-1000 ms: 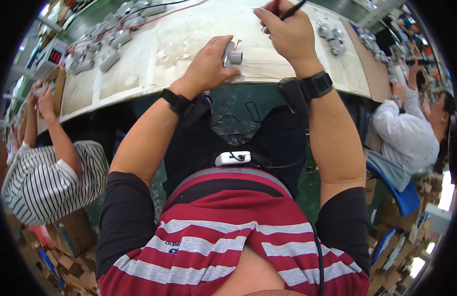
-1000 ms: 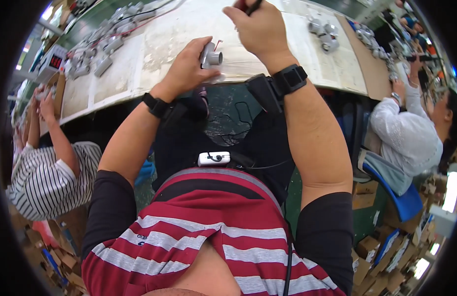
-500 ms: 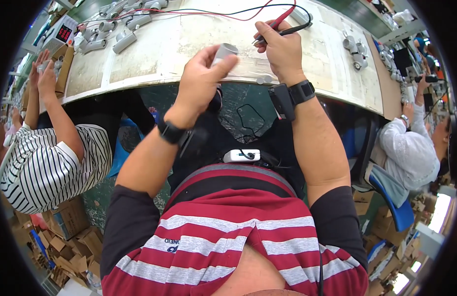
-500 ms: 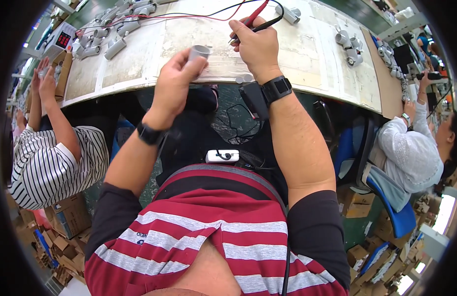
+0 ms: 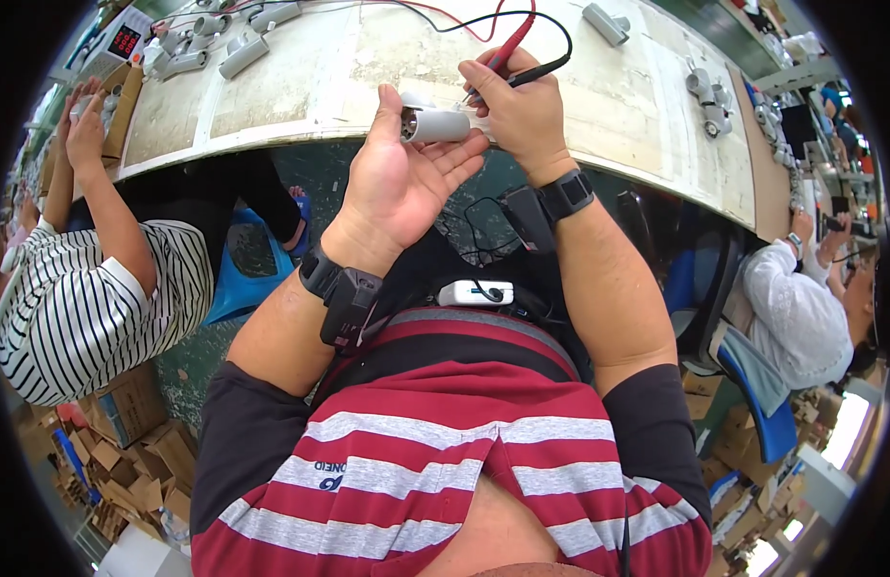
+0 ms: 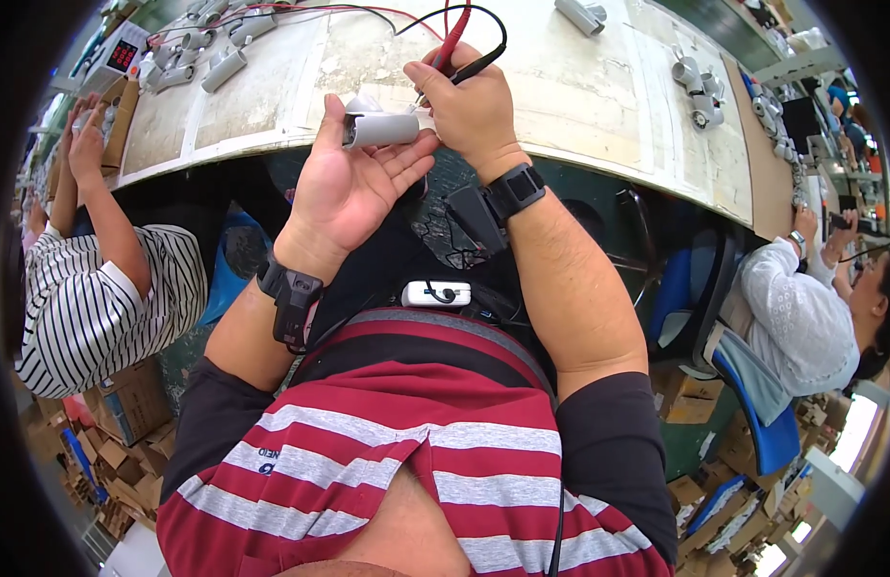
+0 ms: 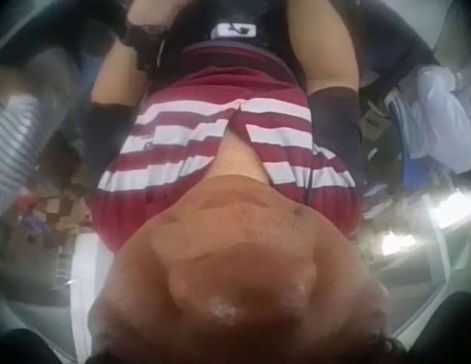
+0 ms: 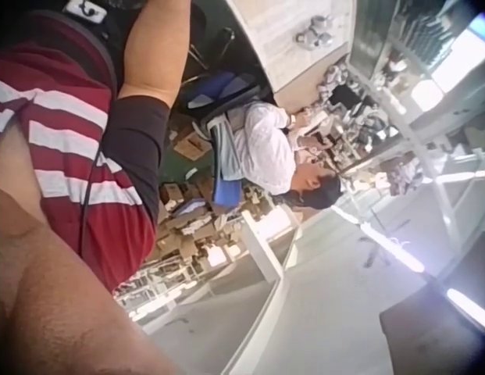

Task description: The person picks up a plastic housing, touches a red probe to its internal wires, and then places it back on the table, repeating this process for several components.

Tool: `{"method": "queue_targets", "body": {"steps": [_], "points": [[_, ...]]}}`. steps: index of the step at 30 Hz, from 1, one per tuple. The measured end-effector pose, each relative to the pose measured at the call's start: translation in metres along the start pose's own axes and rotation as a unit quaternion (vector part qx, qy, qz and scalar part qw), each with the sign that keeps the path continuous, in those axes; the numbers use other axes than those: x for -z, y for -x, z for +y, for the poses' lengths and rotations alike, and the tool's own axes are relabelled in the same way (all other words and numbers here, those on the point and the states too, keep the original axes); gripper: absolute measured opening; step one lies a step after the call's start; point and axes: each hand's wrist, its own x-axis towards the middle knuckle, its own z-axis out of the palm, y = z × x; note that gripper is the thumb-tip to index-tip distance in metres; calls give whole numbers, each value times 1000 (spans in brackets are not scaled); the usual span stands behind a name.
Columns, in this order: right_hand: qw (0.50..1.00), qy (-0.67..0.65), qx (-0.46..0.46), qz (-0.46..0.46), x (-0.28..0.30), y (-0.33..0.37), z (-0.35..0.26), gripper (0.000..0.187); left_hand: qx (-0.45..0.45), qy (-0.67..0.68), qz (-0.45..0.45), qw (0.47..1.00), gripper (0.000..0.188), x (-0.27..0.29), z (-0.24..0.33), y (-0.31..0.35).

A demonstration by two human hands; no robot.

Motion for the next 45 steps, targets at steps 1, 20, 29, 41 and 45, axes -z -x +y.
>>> {"method": "queue_targets", "body": {"steps": [1, 20, 29, 41, 45], "points": [[1000, 3, 2, 0, -2, 0, 0, 18, -1, 0, 0, 1000, 88, -1, 0, 1], [998, 31, 33, -34, -10, 4, 12, 17, 10, 8, 3, 1000, 92, 3, -3, 8], [999, 20, 17, -38, -7, 6, 10, 17, 7, 6, 4, 1000, 92, 4, -3, 8], [999, 11, 15, -41, -7, 5, 12, 18, 14, 12, 12, 1000, 93, 4, -2, 6], [999, 13, 20, -42, -8, 5, 14, 18, 14, 14, 8, 1000, 93, 5, -2, 7]]}}
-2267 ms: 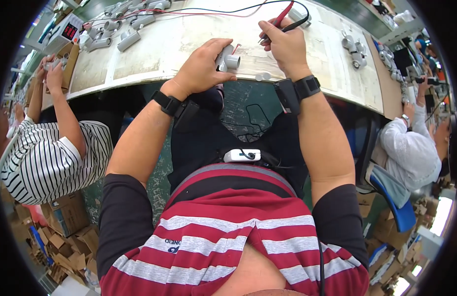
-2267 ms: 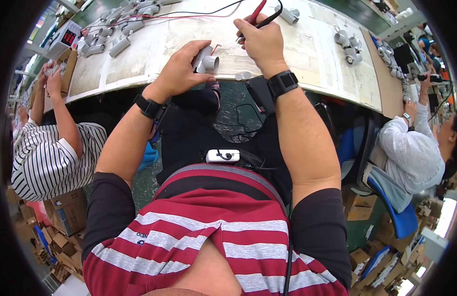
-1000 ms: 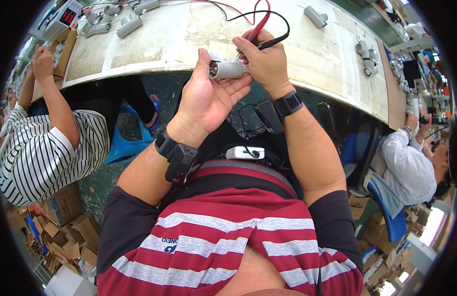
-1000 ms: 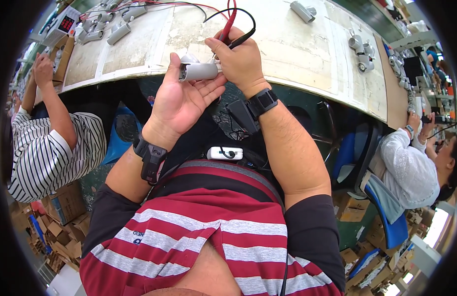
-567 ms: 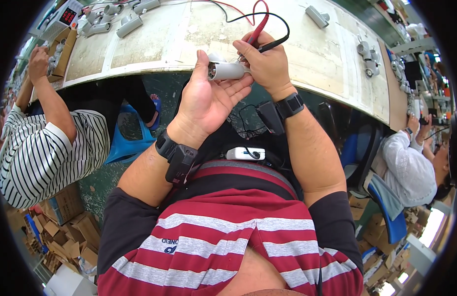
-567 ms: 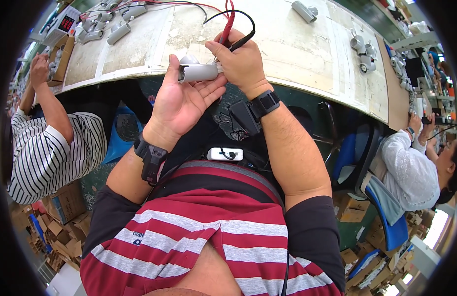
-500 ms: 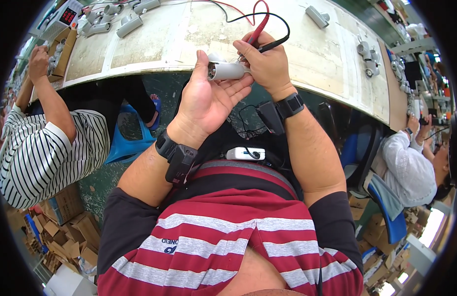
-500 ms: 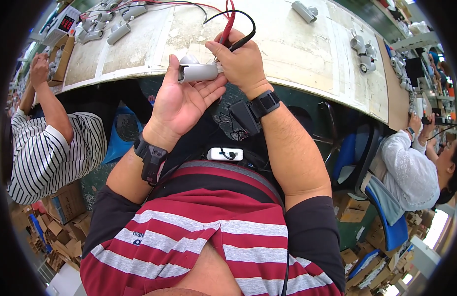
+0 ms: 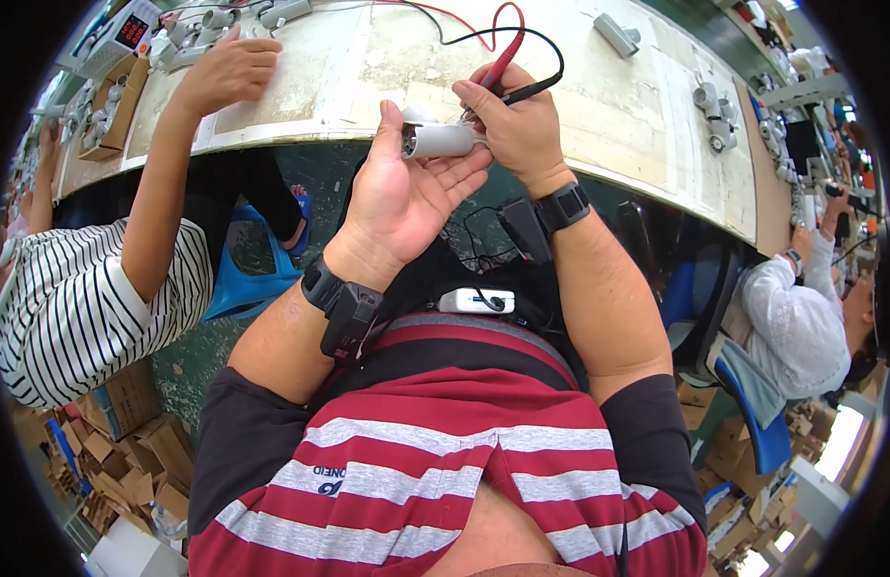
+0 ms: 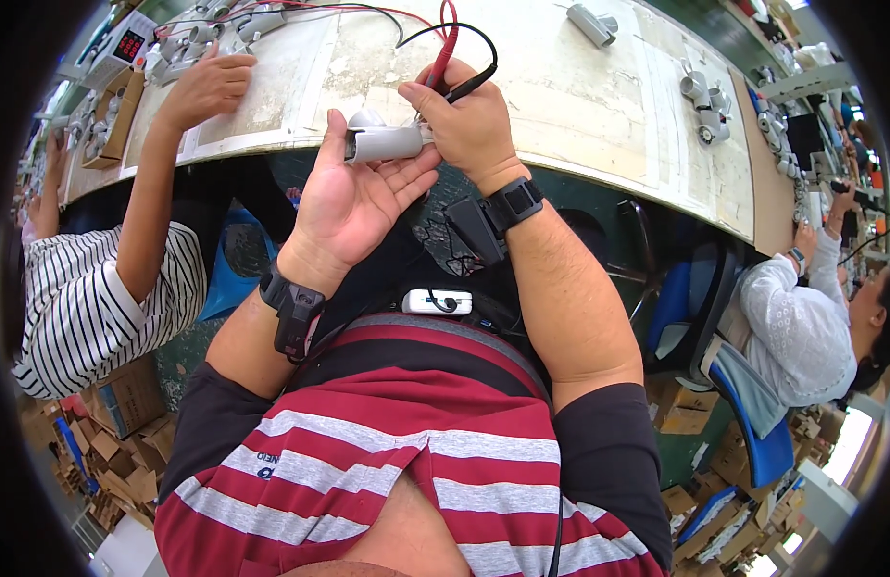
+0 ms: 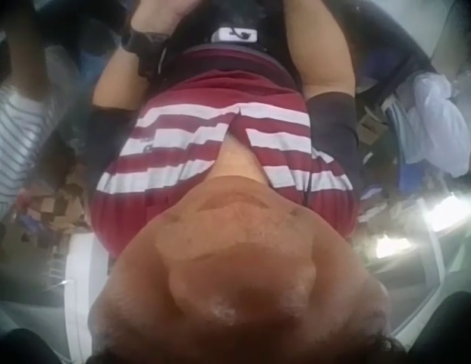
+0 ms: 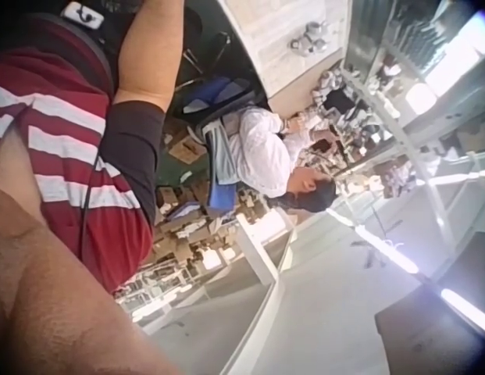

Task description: The person picks up a plastic housing, touches a red probe to its internal wires, and then places it back on the table, repeating this process for several components.

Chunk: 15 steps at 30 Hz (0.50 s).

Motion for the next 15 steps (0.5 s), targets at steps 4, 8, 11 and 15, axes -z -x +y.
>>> {"method": "queue_targets", "body": {"steps": [4, 8, 11, 15], "points": [[1000, 20, 10, -2, 1, 0, -1, 18, 0, 0, 1, 1000, 93, 1, 0, 0], [999, 45, 31, -1, 0, 0, 1, 19, 2, 4, 9, 1000, 93, -1, 1, 0], [997, 61, 44, -1, -1, 0, 1, 19, -1, 2, 4, 1000, 92, 0, 1, 1], [995, 86, 47, -7, 0, -2, -1, 20, -3, 4, 0, 1000, 91, 3, 0, -1]]}}
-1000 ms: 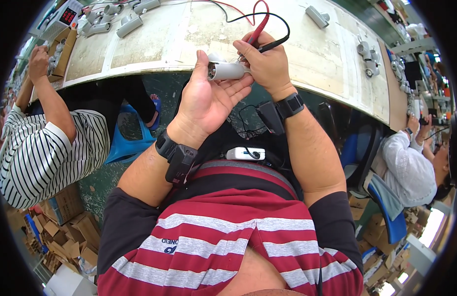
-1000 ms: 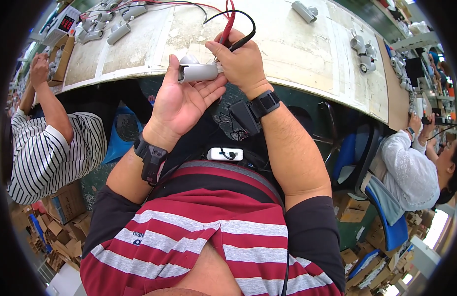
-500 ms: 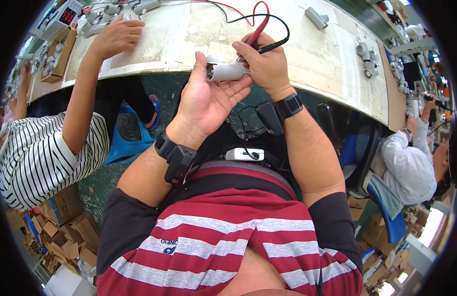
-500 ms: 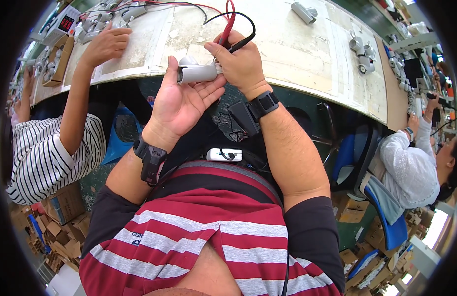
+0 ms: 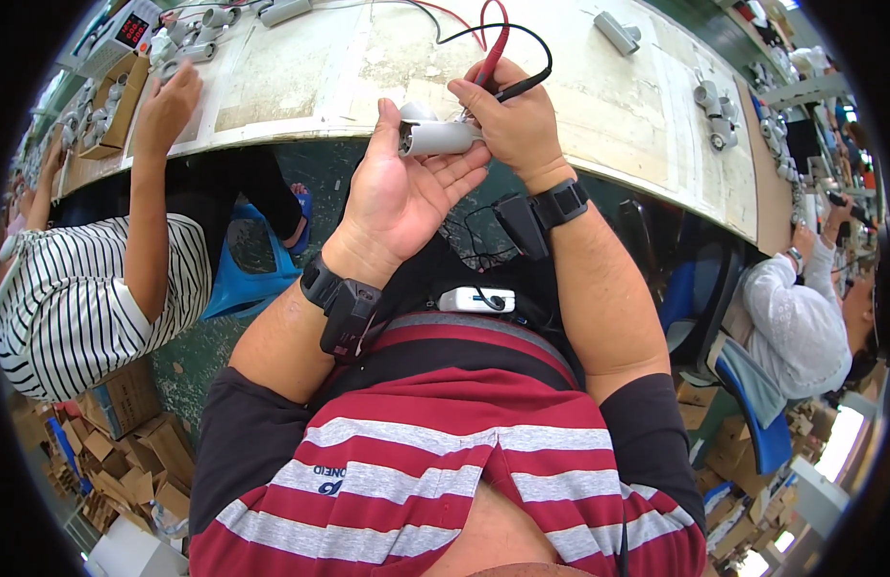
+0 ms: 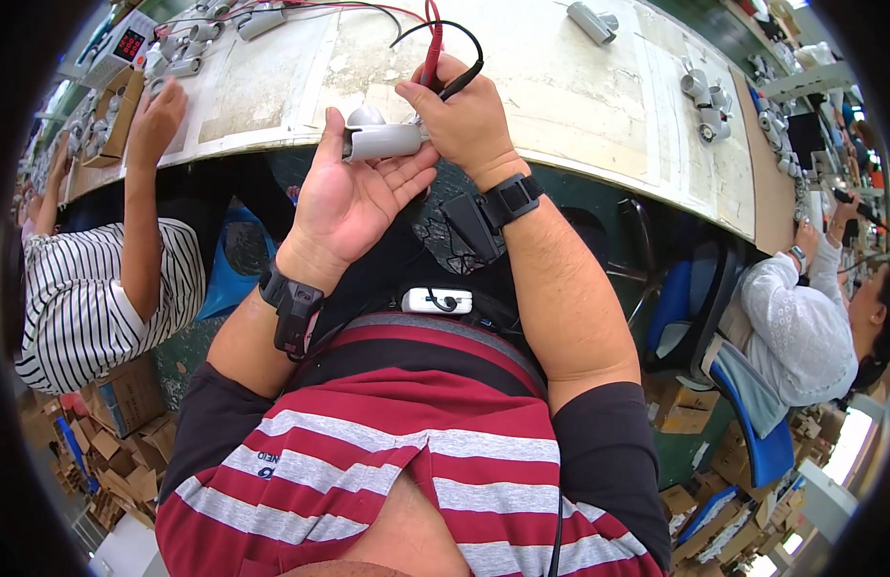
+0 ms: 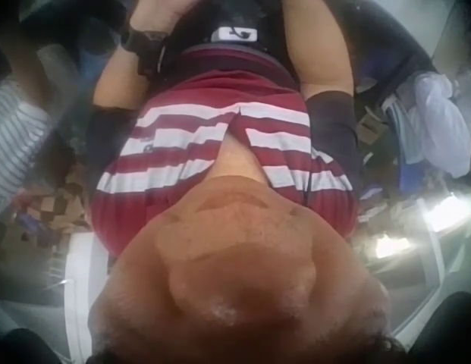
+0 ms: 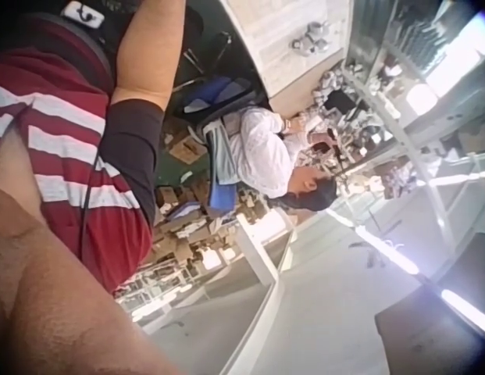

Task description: The person picks up a plastic housing, touches a red probe to its internal wires, and then places it back on the table, repeating this process for several components.

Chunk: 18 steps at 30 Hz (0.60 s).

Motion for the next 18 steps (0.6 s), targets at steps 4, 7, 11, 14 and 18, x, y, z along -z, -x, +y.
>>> {"method": "queue_targets", "body": {"steps": [4, 7, 11, 14, 18], "points": [[1000, 15, -9, -13, 3, -2, -2, 22, -2, -6, 0, 1000, 90, 1, 0, 0], [999, 28, -5, -20, 5, -3, -3, 22, -4, -5, 2, 1000, 89, 1, -1, -1], [1000, 21, -3, -16, 4, -3, -3, 22, -8, -7, 2, 1000, 87, 1, -2, -1], [999, 39, 1, -18, 4, -2, -4, 22, -8, -10, 0, 1000, 86, 1, -2, 0], [999, 43, -4, -8, 4, -2, -2, 23, -6, -14, -3, 1000, 85, 0, -3, -1]]}}
